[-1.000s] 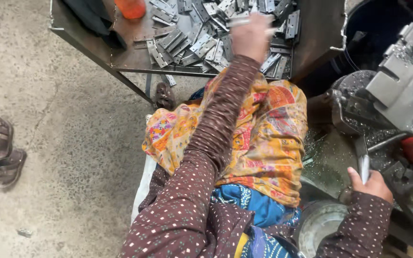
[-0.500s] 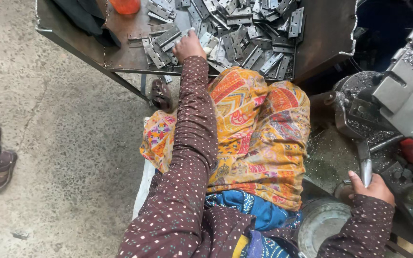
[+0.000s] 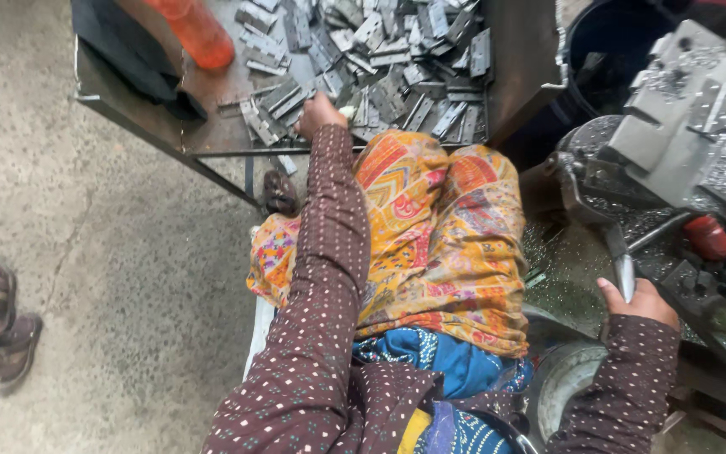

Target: The person sits on the floor and repeatedly picks up small metal pieces from a tray. They place each piece into a drill press, operate the lever to drill it, and then drop the finished piece into a pile.

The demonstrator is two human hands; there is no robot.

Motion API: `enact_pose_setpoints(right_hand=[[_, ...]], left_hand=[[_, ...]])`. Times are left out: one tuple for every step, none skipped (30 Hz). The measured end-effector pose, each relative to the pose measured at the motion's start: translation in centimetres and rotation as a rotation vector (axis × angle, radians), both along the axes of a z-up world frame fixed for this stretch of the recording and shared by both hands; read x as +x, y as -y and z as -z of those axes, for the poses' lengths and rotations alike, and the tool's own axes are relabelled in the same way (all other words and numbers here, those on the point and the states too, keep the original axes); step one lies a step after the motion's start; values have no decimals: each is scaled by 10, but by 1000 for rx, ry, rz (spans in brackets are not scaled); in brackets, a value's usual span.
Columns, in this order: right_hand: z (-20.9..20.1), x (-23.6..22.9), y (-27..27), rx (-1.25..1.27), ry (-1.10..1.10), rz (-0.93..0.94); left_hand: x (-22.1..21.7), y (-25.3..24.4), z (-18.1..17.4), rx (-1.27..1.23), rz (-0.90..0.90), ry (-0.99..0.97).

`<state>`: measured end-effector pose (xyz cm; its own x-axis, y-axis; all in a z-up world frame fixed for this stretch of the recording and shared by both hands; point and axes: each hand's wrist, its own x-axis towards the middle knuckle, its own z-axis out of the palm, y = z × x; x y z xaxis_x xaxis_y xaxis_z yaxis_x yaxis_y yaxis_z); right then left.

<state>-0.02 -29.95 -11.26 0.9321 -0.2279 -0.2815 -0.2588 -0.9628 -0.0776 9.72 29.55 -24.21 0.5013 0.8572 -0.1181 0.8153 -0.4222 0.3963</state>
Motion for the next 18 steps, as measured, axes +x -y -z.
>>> enact_pose_setpoints(right_hand=[[3,-1,3,-5,24,-24],[8,1,5,-11,49,-47],[12,-4,8,-20,66,-60],[17,-7,10,19,101,-60],[21,-10,13,55,140,-47],[26,-8,13,52,146,-47],[29,-4,13,46,155,-41],[32,0,13,36,126,-16],[33,3,11,28,92,6],[33,4,10,22,79,15],[33,4,8,16,62,18],[31,2,6,24,61,29],[29,1,4,32,59,31],[26,-2,1,39,56,32],[23,-3,0,41,48,35],[19,-4,-2,44,41,38],[16,-2,-3,46,33,33],[14,-1,-4,46,34,40]], left_hand=[[-4,5,4,59,10,26],[-7,9,8,117,19,53],[-14,15,12,132,8,72],[-16,18,12,147,-3,91],[-18,23,10,238,76,261],[-17,26,3,322,154,434],[-9,29,-10,249,233,508],[-4,35,-25,172,313,577],[0,47,-43,93,389,640],[9,64,-63,46,497,695],[15,84,-83,-3,597,745],[21,108,-104,-53,697,794],[26,135,-124,-94,829,904],[30,169,-141,-137,961,1013],[38,206,-156,38,992,1015],[46,240,-168,214,1017,1014],[46,272,-174,254,1087,1018],[48,302,-177,409,1177,906]])
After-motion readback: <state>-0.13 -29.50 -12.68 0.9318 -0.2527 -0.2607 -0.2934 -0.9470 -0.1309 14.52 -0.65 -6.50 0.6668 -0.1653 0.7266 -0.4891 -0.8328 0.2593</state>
